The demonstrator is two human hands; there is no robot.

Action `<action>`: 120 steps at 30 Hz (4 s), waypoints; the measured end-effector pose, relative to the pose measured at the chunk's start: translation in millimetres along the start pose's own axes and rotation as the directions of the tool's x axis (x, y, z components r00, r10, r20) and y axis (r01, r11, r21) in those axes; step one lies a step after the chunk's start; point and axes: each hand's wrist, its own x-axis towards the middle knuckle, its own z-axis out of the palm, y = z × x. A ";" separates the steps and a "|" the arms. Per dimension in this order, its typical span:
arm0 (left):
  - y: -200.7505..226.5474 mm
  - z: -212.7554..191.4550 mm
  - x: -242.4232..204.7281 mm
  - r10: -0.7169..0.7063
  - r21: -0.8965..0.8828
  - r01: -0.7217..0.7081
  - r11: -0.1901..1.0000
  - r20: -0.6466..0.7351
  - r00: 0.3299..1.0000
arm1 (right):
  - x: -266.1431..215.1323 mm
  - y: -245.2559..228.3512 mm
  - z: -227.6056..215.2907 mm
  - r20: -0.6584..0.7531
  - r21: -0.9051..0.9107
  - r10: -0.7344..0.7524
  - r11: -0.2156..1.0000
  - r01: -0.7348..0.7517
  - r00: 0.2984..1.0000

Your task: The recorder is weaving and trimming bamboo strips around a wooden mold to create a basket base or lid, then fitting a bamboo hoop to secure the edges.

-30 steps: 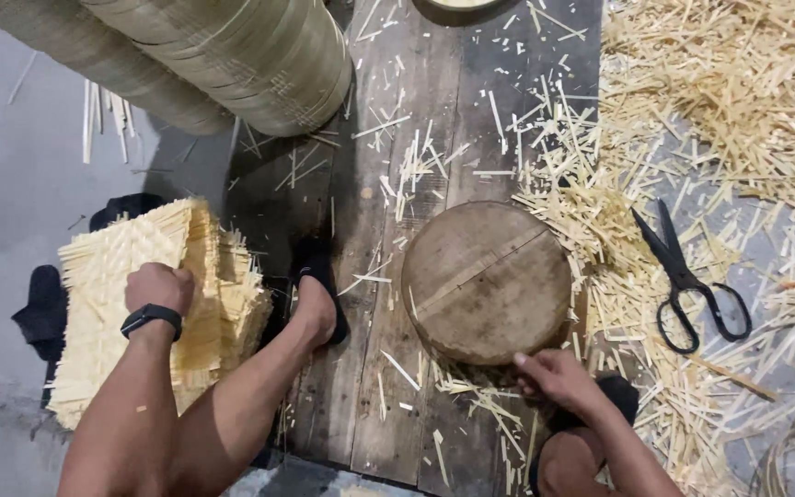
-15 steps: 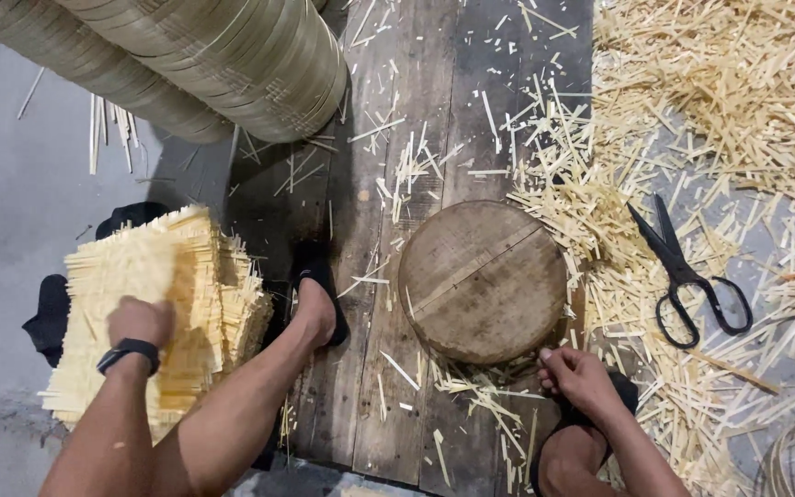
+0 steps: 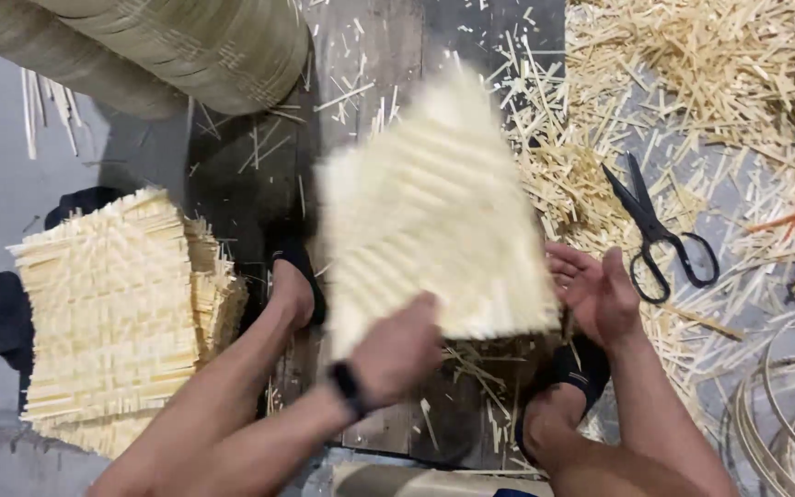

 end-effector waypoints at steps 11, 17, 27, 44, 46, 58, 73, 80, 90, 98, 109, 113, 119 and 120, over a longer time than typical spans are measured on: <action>-210.7 60.7 182.6 -0.312 -0.607 0.055 0.793 -0.326 0.892 | 26.4 81.6 -98.3 -0.396 -0.464 0.069 0.845 -0.264 0.916; -235.9 34.2 206.2 -0.323 -0.677 0.057 0.734 -0.274 0.906 | 10.1 53.5 -6.2 -0.275 -0.939 -0.290 0.286 -0.191 0.917; -121.6 43.5 123.4 -0.346 -0.644 -0.107 0.757 -0.535 0.771 | 15.9 63.4 72.0 0.387 -0.774 -0.040 -0.556 0.302 0.921; -214.0 40.5 183.4 -0.223 -0.615 -0.229 0.755 -0.569 0.792 | 29.2 91.3 51.8 0.322 -0.767 -0.014 -0.591 0.251 0.947; -216.9 35.5 192.4 -0.244 -0.698 -0.172 0.695 -0.455 0.856 | 28.8 90.5 46.5 0.379 -0.769 -0.081 -0.581 0.265 0.922; -42.1 68.7 128.3 -0.037 0.136 0.064 0.989 -0.186 0.982 | 87.6 46.7 63.6 0.242 -0.934 -0.037 -0.279 0.223 0.970; -46.5 75.3 136.5 0.082 0.397 0.020 0.918 -0.239 0.967 | -28.4 -166.9 -108.1 -0.721 -0.690 -0.489 0.437 -0.578 0.491; -31.2 70.1 129.1 0.110 0.472 0.025 0.881 -0.256 0.960 | -202.7 -29.7 -273.1 -0.691 -0.559 -0.143 -0.516 -0.649 0.708; 78.9 -16.6 98.6 0.719 0.263 -0.799 0.541 -0.638 0.277 | -174.5 -223.3 -45.7 -0.125 -0.979 -0.604 -0.052 -0.196 0.787; 74.7 -62.0 52.4 0.470 -0.600 -0.747 0.285 -0.592 0.655 | -55.4 -244.6 110.4 0.688 -0.711 -0.482 -0.595 0.374 0.542; 30.0 -88.7 34.0 0.422 -0.937 -0.235 0.258 -0.109 0.900 | 16.5 -148.2 205.8 0.831 -0.148 0.162 -0.858 0.492 0.532; 26.6 -79.2 35.8 0.439 -0.934 -0.214 0.287 -0.070 0.896 | 25.2 -131.1 217.2 0.917 -0.057 0.169 -0.842 0.537 0.362; 22.3 -60.7 40.3 0.292 -0.965 -0.155 0.213 -0.088 0.952 | 23.0 -109.5 207.0 0.790 -0.241 0.148 -0.817 0.523 0.595; 23.4 -59.8 40.2 0.247 -0.968 -0.150 0.199 -0.098 0.964 | 22.1 -108.3 208.4 0.780 -0.294 0.104 -0.809 0.509 0.617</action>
